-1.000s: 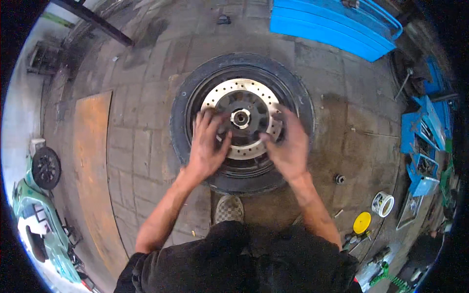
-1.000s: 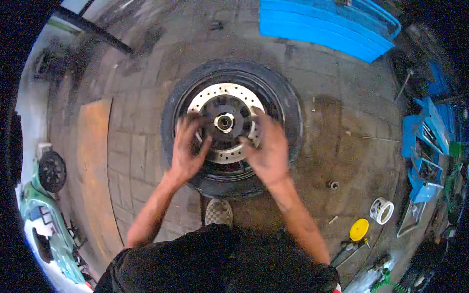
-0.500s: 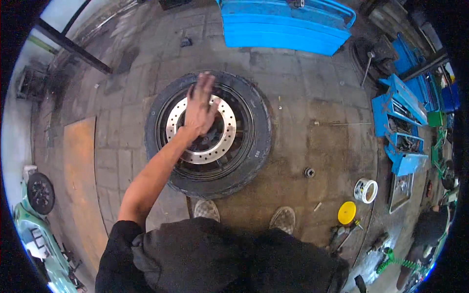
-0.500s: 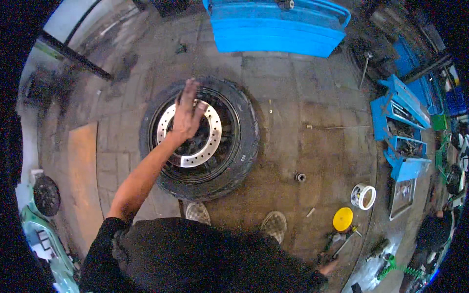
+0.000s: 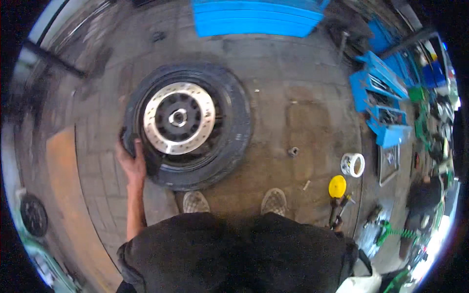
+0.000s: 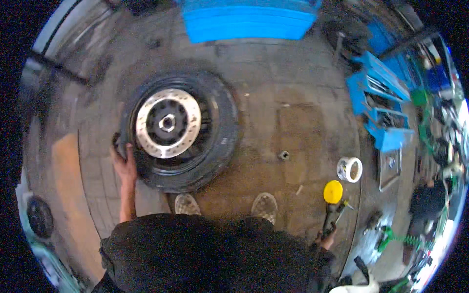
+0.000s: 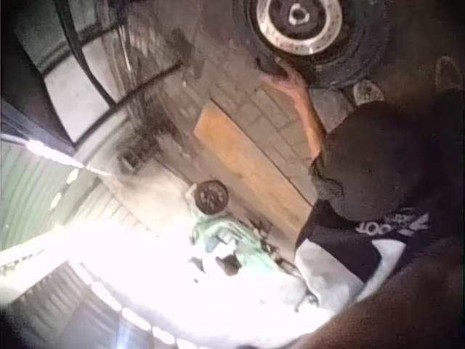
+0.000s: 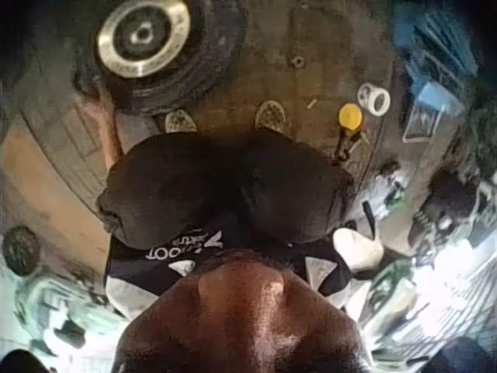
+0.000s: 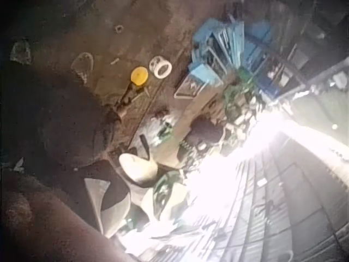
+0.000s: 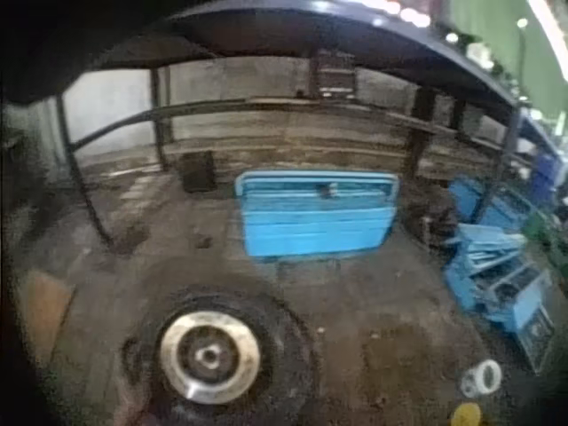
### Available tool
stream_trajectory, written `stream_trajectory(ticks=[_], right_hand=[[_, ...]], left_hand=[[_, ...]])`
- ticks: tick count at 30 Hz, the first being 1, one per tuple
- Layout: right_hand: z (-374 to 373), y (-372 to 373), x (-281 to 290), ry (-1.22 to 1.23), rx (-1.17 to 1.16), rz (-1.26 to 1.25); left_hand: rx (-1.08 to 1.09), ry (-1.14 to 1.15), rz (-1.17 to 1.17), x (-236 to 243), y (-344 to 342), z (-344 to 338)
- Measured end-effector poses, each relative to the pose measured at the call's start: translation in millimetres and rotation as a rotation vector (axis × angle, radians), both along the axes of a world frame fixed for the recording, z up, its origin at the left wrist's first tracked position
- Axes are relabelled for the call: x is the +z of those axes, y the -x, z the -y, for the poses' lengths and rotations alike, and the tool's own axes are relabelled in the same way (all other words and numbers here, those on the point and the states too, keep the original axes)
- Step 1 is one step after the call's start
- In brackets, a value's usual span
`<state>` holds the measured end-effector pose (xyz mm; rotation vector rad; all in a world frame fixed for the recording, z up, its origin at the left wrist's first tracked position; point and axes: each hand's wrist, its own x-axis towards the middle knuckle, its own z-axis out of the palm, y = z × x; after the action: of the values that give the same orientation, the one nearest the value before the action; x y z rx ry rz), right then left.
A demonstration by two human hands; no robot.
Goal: The person services a motorcycle wheel by hammering the axle to remove it, extracting the wheel bearing, applying grease to a new bearing, and hammering the new bearing into the wheel hub.
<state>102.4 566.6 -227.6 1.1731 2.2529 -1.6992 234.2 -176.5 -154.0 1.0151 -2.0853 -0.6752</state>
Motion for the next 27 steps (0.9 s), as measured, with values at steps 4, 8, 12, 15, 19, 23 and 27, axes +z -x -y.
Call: stream_trajectory(ticks=[4, 8, 12, 15, 19, 23, 27], right_hand=[[124.9, 22.9, 90.7, -0.328, 0.673, 0.121], [283.4, 52.3, 149.5, -0.514, 1.387, 0.210], [409.7, 64.7, 154.6, -0.384, 1.852, -0.320], [488.8, 55.0, 175.5, -0.274, 1.894, -0.640], [536.7, 63.0, 159.9, -0.267, 1.830, -1.067], [571.8, 62.7, 118.8, -0.453, 2.064, -0.397], [569.0, 64.6, 128.7, -0.310, 1.845, -0.639]], left_hand=[[0.033, -0.083, 0.083, -28.2, -15.5, -7.7], [0.089, 0.004, 0.136, -31.9, -22.8, -3.9], [0.104, 0.000, 0.150, -29.6, -25.6, -3.7], [0.095, -0.029, 0.162, -27.7, -27.5, -6.9], [0.073, -0.008, 0.138, -26.1, -22.9, -6.2], [0.085, -0.010, 0.137, -25.5, -25.1, -7.0], [0.095, -0.017, 0.113, -24.8, -22.6, -5.5]])
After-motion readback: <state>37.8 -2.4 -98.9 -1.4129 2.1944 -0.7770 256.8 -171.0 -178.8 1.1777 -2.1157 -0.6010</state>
